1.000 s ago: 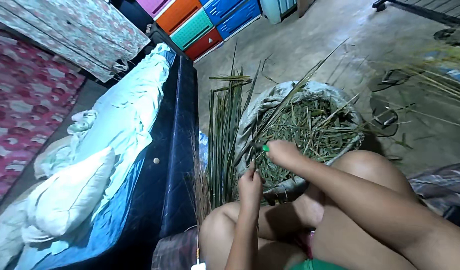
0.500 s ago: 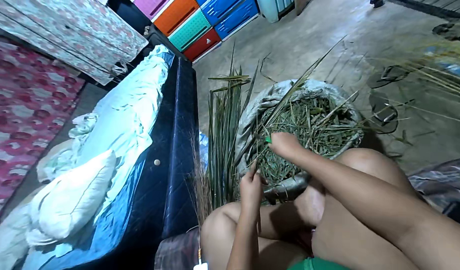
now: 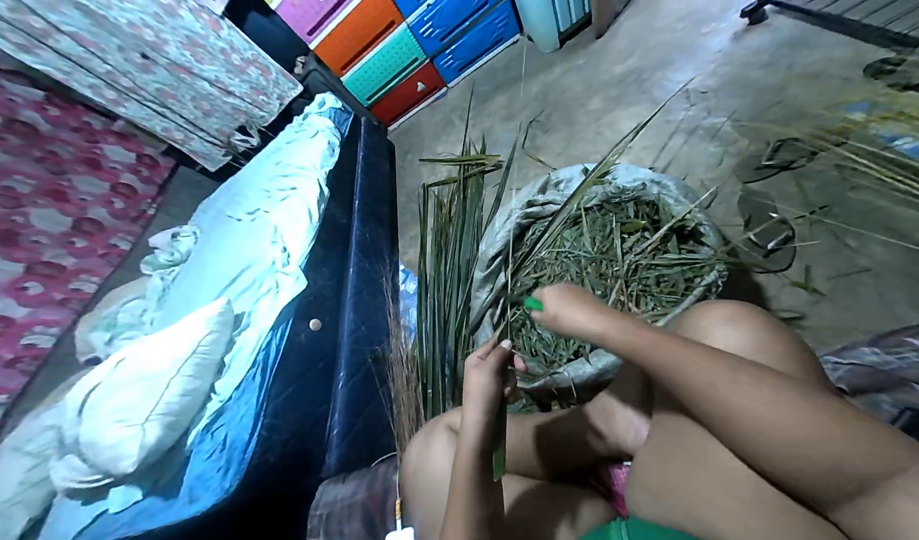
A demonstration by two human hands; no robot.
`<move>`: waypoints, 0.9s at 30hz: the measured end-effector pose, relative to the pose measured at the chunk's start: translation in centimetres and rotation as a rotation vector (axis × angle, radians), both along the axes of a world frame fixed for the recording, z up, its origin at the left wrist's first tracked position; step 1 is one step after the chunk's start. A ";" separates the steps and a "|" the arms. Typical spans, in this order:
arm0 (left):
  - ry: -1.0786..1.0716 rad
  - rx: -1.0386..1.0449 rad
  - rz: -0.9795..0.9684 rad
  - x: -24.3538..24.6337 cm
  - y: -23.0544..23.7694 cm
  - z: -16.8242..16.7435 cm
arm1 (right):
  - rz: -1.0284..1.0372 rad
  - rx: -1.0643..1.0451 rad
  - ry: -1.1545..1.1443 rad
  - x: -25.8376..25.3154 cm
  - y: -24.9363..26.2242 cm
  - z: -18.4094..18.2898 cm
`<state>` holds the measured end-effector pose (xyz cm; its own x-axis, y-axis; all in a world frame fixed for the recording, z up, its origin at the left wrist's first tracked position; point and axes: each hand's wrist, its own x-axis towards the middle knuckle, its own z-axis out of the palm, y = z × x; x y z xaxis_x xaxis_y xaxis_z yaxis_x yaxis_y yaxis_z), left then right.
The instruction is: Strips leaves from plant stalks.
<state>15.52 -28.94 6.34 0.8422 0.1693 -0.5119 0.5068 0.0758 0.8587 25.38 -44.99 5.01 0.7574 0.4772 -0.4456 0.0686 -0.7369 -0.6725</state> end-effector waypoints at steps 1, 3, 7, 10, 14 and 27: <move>-0.003 0.023 -0.001 0.0 0.0 -0.1 | 0.065 0.010 0.003 -1.1 0.6 0.3; -0.005 0.061 -0.015 -0.1 -0.4 -0.1 | 0.121 -0.013 0.004 -2.1 1.1 0.5; 0.003 0.096 -0.064 -0.7 -0.9 0.1 | -0.151 -0.098 -0.029 1.5 -0.6 -1.1; 0.002 0.120 -0.078 -0.8 -1.0 -0.1 | -0.301 -0.052 -0.045 3.7 -1.7 -1.9; -0.009 0.210 -0.135 -0.4 -1.7 -0.6 | -0.206 0.211 0.118 1.6 -0.1 -1.0; 0.012 0.580 -0.233 1.2 -2.0 -3.6 | -0.220 0.146 0.155 2.7 -1.0 -2.2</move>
